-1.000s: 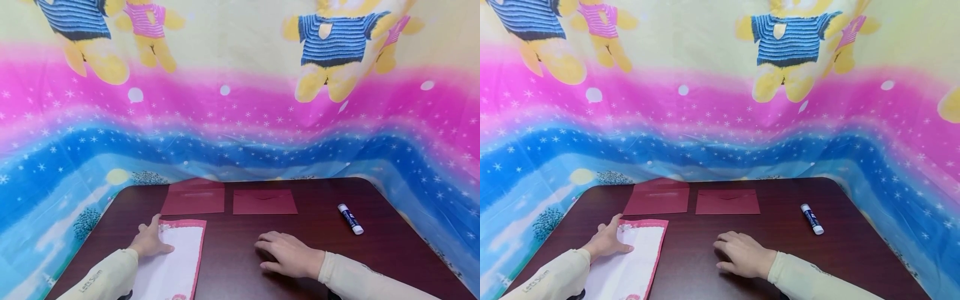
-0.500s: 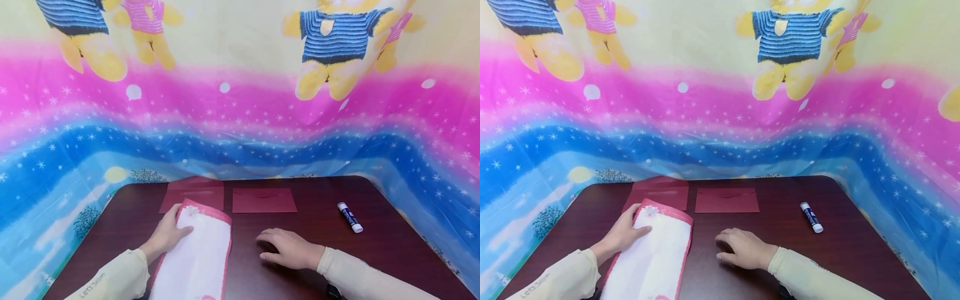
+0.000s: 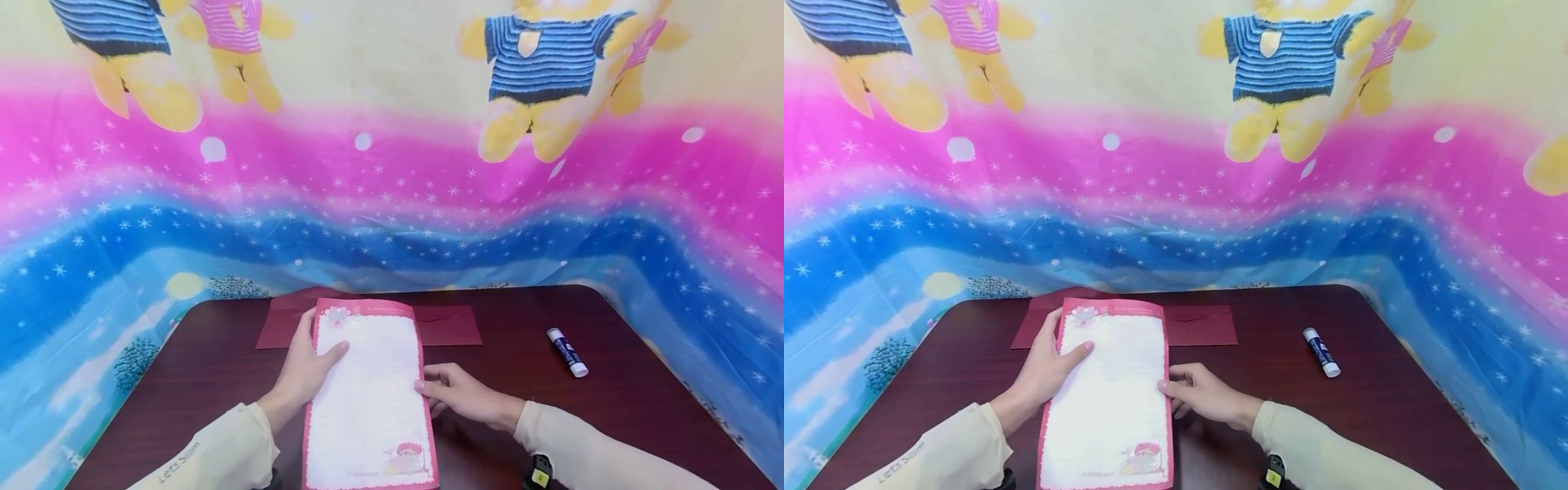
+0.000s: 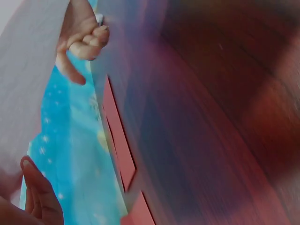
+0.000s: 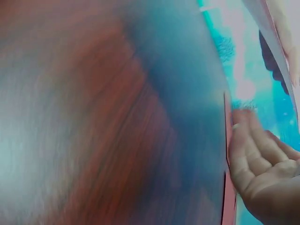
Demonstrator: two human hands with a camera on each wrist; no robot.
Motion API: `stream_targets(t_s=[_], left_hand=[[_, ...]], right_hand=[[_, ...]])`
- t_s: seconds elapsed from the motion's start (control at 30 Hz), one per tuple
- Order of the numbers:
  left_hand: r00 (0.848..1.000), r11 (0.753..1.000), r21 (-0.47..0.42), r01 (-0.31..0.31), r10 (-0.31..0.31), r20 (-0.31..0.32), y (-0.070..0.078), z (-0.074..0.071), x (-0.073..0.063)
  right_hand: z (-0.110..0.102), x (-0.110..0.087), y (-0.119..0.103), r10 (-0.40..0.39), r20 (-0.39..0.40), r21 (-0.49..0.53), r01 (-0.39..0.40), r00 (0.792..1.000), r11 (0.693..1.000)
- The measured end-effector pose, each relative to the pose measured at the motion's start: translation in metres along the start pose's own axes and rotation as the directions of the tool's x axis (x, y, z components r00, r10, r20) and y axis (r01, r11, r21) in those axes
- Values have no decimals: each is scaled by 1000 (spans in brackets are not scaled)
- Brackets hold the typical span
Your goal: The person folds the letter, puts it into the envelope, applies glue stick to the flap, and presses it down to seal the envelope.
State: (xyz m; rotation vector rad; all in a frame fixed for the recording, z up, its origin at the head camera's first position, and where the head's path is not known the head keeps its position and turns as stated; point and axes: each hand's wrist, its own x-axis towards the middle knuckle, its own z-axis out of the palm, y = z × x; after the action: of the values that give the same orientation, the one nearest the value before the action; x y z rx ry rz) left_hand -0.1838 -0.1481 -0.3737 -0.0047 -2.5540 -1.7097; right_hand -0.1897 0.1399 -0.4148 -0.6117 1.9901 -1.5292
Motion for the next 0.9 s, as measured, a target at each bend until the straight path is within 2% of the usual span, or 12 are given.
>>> stream_targets(t_s=[0.17, 0.23, 0.33, 0.47, 0.6, 0.7, 0.8, 0.9], left_hand=[[999, 996, -75, 40, -41, -4, 8, 13, -6], [997, 992, -106, 75, -72, 33, 8, 17, -9], [986, 982, -146, 117, -97, 135, 6, 20, -15], [958, 973, -192, 125, -68, 278, 0, 21, -20], [926, 969, -221, 108, -17, 377, -4, 19, -18], [904, 963, -247, 108, 9, 427, -4, 16, -16], [890, 950, -289, 120, 26, 455, -5, 14, -16], [878, 930, -335, 152, 28, 478, -5, 12, -16]], right_hand=[[1, -5, -4, -5, -76, 93, 12, 997, 996], [-1, -8, -5, -10, -110, 113, 23, 994, 993], [-6, -13, -6, -2, -153, 138, 23, 988, 990], [-11, -18, -5, 29, -188, 158, 1, 982, 987], [-16, -21, -4, 54, -201, 190, -15, 978, 982], [-19, -23, -5, 66, -211, 227, -16, 975, 974], [-22, -24, -6, 70, -208, 282, -9, 976, 959], [-26, -26, -7, 84, -183, 364, -12, 980, 931]])
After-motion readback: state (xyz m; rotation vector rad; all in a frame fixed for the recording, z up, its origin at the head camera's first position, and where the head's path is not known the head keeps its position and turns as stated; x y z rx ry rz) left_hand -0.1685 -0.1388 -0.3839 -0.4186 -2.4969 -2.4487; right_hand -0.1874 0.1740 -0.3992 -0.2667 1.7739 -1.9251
